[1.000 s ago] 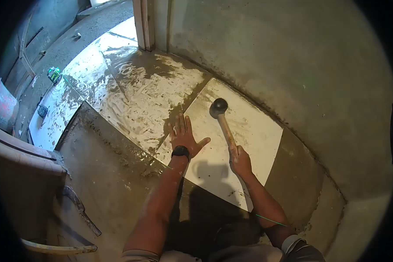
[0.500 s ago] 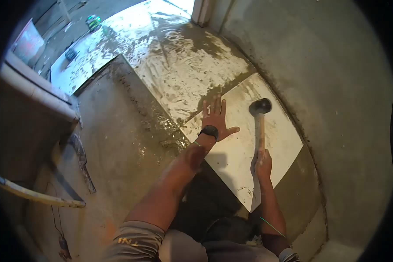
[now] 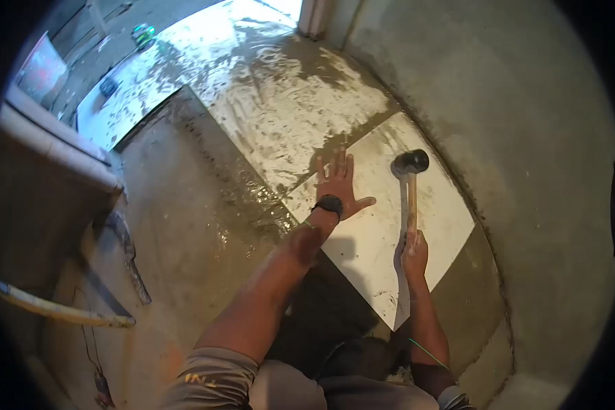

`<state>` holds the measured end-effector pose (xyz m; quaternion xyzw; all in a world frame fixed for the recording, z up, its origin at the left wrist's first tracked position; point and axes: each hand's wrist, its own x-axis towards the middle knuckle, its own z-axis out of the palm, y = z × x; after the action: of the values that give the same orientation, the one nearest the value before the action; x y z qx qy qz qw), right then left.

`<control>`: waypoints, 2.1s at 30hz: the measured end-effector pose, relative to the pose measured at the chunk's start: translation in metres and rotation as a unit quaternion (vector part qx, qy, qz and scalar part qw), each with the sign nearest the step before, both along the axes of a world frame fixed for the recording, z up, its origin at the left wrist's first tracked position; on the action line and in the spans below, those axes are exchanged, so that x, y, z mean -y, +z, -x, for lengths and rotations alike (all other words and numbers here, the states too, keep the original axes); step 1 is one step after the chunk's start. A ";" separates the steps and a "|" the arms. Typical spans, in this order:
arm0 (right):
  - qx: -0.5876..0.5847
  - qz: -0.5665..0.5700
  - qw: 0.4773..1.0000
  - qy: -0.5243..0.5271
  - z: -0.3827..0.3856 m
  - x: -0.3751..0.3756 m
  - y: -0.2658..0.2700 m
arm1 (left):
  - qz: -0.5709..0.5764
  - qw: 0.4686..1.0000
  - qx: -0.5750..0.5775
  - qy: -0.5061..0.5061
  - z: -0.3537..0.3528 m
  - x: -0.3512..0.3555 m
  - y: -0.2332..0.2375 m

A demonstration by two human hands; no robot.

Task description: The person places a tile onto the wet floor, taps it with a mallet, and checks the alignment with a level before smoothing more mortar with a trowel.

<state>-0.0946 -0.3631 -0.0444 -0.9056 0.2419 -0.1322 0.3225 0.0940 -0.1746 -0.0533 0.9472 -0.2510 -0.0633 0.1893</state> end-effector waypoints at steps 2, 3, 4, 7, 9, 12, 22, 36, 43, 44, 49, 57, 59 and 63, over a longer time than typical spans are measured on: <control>0.016 -0.120 0.992 -0.035 -0.008 0.000 0.015 | 0.013 1.000 0.019 -0.003 -0.002 0.004 -0.004; 0.021 -0.115 0.992 -0.050 -0.008 -0.005 0.023 | 0.018 0.999 0.031 0.004 0.000 0.003 -0.008; 0.041 -0.153 0.985 -0.062 -0.010 -0.011 0.030 | 0.029 0.999 0.041 -0.002 -0.001 0.001 -0.008; 0.126 -0.181 0.972 -0.080 -0.019 -0.024 0.041 | -0.001 0.999 0.047 -0.007 -0.002 0.003 -0.008; 0.087 -0.151 0.982 -0.072 -0.024 -0.026 0.045 | -0.023 0.999 0.036 -0.018 0.000 0.003 0.002; 0.000 -0.026 0.998 -0.059 -0.038 -0.010 0.023 | -0.049 0.998 0.027 -0.012 0.000 0.002 0.004; -0.087 -0.024 0.994 -0.057 -0.052 -0.004 0.024 | -0.074 0.997 0.016 -0.014 0.001 0.004 0.008; -0.007 0.034 0.995 -0.097 -0.042 -0.001 0.019 | -0.065 0.998 0.000 -0.016 -0.001 0.004 0.006; -0.117 0.044 0.987 -0.100 -0.049 0.007 0.017 | -0.075 0.997 0.002 -0.013 0.000 0.005 0.008; -0.108 0.042 0.988 -0.105 -0.050 0.008 0.018 | -0.075 0.997 0.003 -0.014 0.000 0.005 0.008; -0.054 -0.007 0.995 -0.080 -0.039 0.016 0.028 | -0.076 0.997 -0.001 -0.015 0.000 0.004 0.008; 0.048 -0.056 0.991 -0.109 -0.005 0.005 0.041 | -0.070 0.997 -0.007 -0.010 0.000 0.004 0.005; -0.110 0.038 0.988 -0.102 -0.010 0.011 0.034 | -0.060 0.998 0.016 -0.008 0.000 0.004 0.002; -0.134 0.052 0.983 -0.112 -0.033 0.012 0.031 | -0.060 0.998 0.016 -0.004 0.000 0.005 0.004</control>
<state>-0.0612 -0.3755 -0.0137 -0.8979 0.3755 -0.0577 0.2224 0.0935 -0.1792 -0.0494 0.9568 -0.2535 -0.0635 0.1276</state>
